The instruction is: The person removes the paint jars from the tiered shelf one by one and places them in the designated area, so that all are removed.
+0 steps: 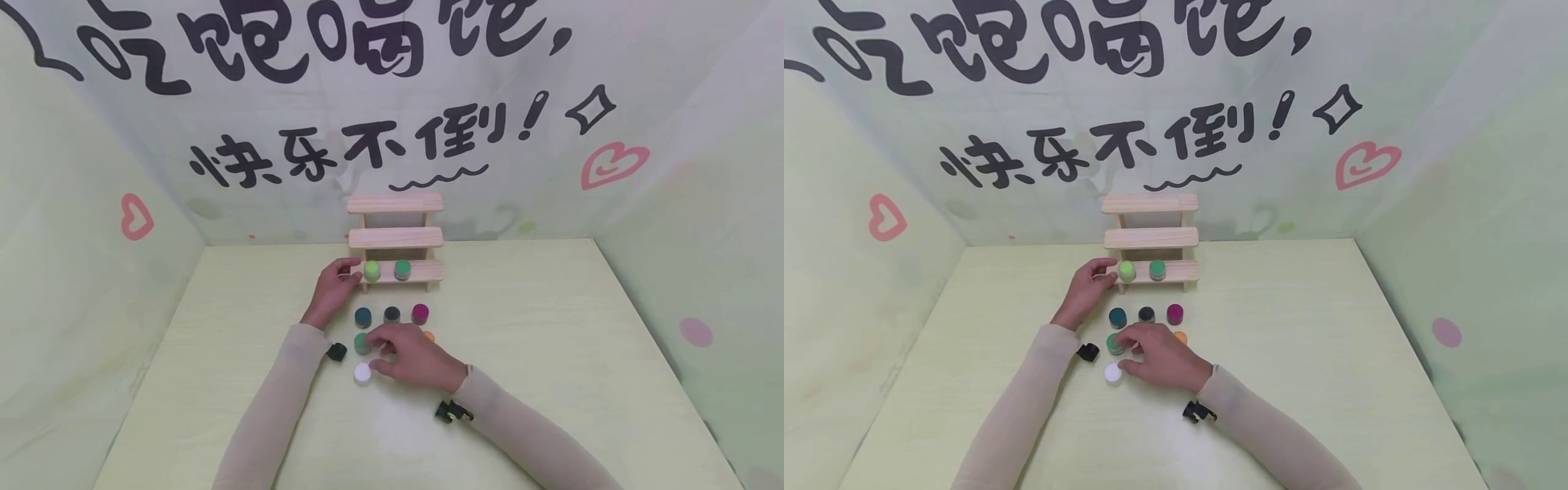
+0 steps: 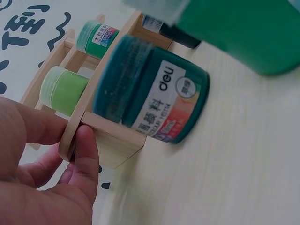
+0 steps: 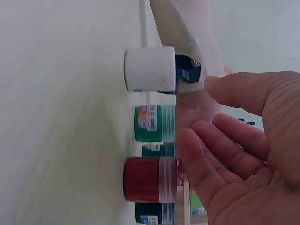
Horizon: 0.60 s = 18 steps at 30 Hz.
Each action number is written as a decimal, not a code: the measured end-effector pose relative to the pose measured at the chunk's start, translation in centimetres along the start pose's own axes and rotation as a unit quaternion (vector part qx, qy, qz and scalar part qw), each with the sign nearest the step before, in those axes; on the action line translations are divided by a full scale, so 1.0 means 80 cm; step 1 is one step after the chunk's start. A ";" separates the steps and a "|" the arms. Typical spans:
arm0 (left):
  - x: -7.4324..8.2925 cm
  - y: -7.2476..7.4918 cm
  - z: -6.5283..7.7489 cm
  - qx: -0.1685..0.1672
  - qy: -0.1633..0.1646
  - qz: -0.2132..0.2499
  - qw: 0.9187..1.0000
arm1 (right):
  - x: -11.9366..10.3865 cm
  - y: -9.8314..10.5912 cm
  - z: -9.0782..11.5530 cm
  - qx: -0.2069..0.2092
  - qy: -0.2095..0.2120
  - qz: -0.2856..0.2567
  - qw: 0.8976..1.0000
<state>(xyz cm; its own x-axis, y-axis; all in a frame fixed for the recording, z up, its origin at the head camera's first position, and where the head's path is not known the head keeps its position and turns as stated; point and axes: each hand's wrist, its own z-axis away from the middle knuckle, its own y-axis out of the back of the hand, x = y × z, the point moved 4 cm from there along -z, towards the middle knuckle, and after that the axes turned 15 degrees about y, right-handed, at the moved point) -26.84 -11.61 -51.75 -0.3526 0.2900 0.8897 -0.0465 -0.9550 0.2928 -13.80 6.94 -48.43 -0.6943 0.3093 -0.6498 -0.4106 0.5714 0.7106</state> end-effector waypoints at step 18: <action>-0.002 -0.001 -0.002 0.005 0.000 -0.003 1.000 | 0.039 0.066 -0.024 0.077 -0.046 -0.005 0.996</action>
<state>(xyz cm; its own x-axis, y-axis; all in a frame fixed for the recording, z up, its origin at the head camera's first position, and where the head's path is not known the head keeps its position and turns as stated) -26.93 -11.58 -51.96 -0.3527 0.2959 0.8877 -0.0400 -0.9526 0.3016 -19.28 9.50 -46.19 -0.6309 0.3676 -0.6833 -0.3169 0.6817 0.6594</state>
